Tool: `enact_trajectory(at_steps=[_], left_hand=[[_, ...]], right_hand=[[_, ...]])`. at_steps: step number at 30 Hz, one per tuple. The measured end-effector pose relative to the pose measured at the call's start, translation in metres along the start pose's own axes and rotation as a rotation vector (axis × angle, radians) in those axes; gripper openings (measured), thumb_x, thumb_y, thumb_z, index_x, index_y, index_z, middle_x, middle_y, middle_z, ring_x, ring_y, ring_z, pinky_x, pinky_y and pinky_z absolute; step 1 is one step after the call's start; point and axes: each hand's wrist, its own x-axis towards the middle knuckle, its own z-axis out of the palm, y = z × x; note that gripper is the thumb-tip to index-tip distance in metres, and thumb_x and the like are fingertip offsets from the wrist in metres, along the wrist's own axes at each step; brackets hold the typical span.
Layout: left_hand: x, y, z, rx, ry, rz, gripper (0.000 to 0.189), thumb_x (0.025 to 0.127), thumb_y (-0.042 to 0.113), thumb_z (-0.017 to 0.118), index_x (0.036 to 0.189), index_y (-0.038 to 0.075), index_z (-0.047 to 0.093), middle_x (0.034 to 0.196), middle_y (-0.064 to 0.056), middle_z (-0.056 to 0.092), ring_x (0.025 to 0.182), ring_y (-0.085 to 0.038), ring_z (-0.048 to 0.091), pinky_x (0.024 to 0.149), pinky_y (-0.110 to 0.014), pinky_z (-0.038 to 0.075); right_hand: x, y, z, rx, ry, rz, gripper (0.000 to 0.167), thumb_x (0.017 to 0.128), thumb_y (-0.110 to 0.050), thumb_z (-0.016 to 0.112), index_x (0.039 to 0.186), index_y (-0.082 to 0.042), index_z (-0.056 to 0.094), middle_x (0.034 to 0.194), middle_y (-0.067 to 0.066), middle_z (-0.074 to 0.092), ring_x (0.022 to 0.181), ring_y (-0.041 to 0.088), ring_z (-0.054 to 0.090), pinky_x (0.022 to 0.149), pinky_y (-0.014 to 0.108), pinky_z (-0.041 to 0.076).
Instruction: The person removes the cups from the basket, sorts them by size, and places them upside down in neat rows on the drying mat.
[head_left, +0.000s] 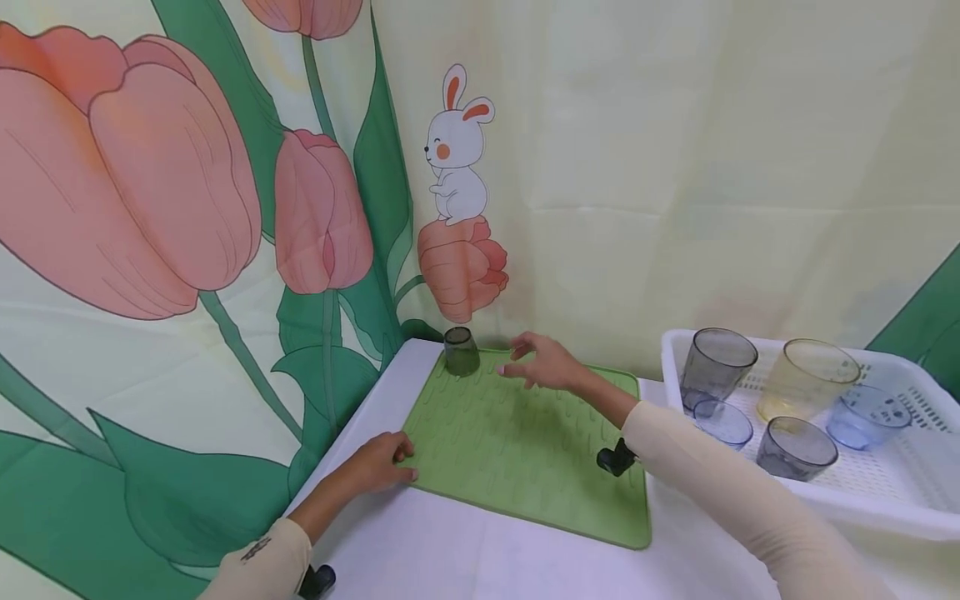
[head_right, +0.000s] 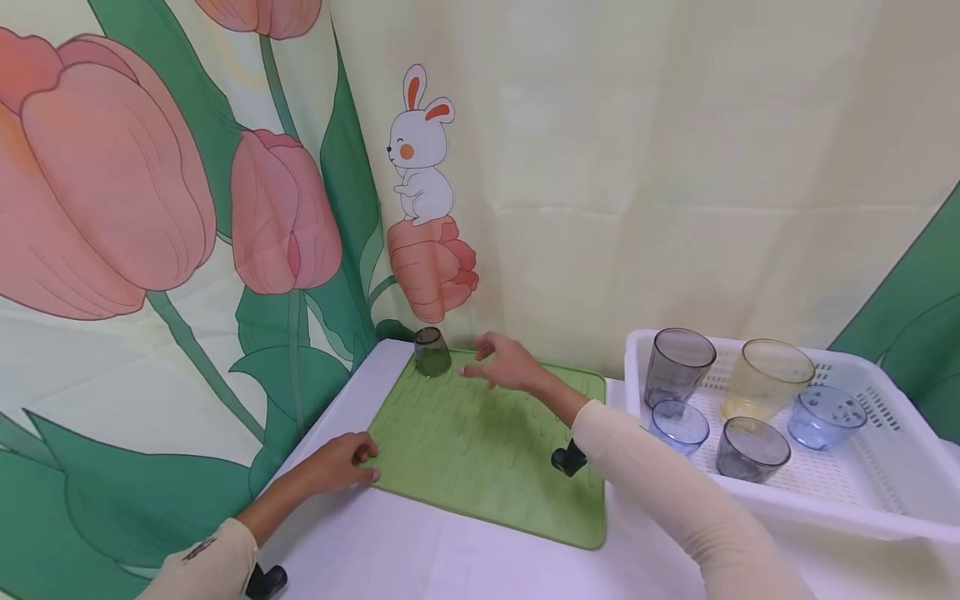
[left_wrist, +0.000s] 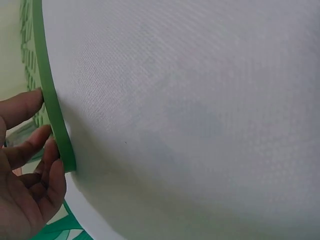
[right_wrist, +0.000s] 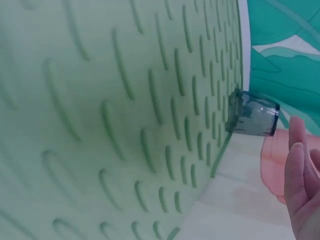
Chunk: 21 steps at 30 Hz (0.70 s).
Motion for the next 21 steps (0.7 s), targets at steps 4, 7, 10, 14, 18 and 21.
enact_trajectory(at_steps=[4,7,10,14,18,21], left_hand=[[0.001,0.001,0.001,0.0,0.003,0.008,0.028,0.083,0.014,0.082,0.1,0.006,0.062,0.09,-0.004,0.055,0.084,-0.017,0.05,0.073,-0.034,0.046],[0.0,0.001,0.001,0.0,0.017,0.008,0.028,0.082,0.013,0.083,0.099,0.006,0.062,0.089,-0.005,0.054,0.082,-0.017,0.049,0.071,-0.033,0.045],[0.001,0.001,0.001,0.004,0.031,0.009,0.027,0.081,0.012,0.083,0.097,0.005,0.062,0.088,-0.005,0.053,0.081,-0.017,0.049,0.07,-0.032,0.045],[0.002,0.003,0.004,-0.002,0.034,0.022,0.026,0.082,0.012,0.082,0.097,0.005,0.063,0.089,-0.005,0.054,0.082,-0.017,0.049,0.07,-0.032,0.045],[0.003,0.005,0.007,-0.01,0.034,0.026,0.025,0.082,0.012,0.082,0.097,0.006,0.063,0.09,-0.005,0.055,0.083,-0.017,0.051,0.071,-0.033,0.046],[0.004,0.006,0.007,-0.013,0.031,0.031,0.024,0.082,0.013,0.082,0.097,0.007,0.063,0.091,-0.004,0.056,0.084,-0.017,0.051,0.072,-0.033,0.047]], right_hand=[[-0.017,0.001,-0.006,-0.008,0.002,-0.008,0.064,0.089,-0.039,0.074,0.139,-0.006,0.051,0.128,0.016,0.063,0.069,0.02,0.07,0.076,0.041,0.058],[-0.03,0.001,-0.011,-0.007,0.001,-0.027,0.062,0.089,-0.038,0.075,0.138,-0.006,0.052,0.127,0.017,0.063,0.067,0.02,0.069,0.075,0.042,0.058],[-0.041,0.004,-0.017,-0.014,0.003,-0.041,0.062,0.089,-0.037,0.075,0.137,-0.005,0.053,0.126,0.019,0.063,0.066,0.02,0.069,0.077,0.043,0.058],[-0.058,0.012,-0.026,-0.011,0.008,-0.056,0.06,0.09,-0.035,0.075,0.135,-0.003,0.054,0.124,0.02,0.064,0.064,0.019,0.068,0.078,0.045,0.058],[-0.078,0.021,-0.033,0.017,-0.001,-0.093,0.056,0.09,-0.031,0.075,0.133,-0.001,0.056,0.121,0.021,0.064,0.064,0.022,0.068,0.071,0.043,0.059],[-0.094,0.028,-0.038,0.046,-0.014,-0.124,0.052,0.09,-0.028,0.076,0.129,0.0,0.058,0.119,0.024,0.063,0.066,0.023,0.068,0.066,0.04,0.059]])
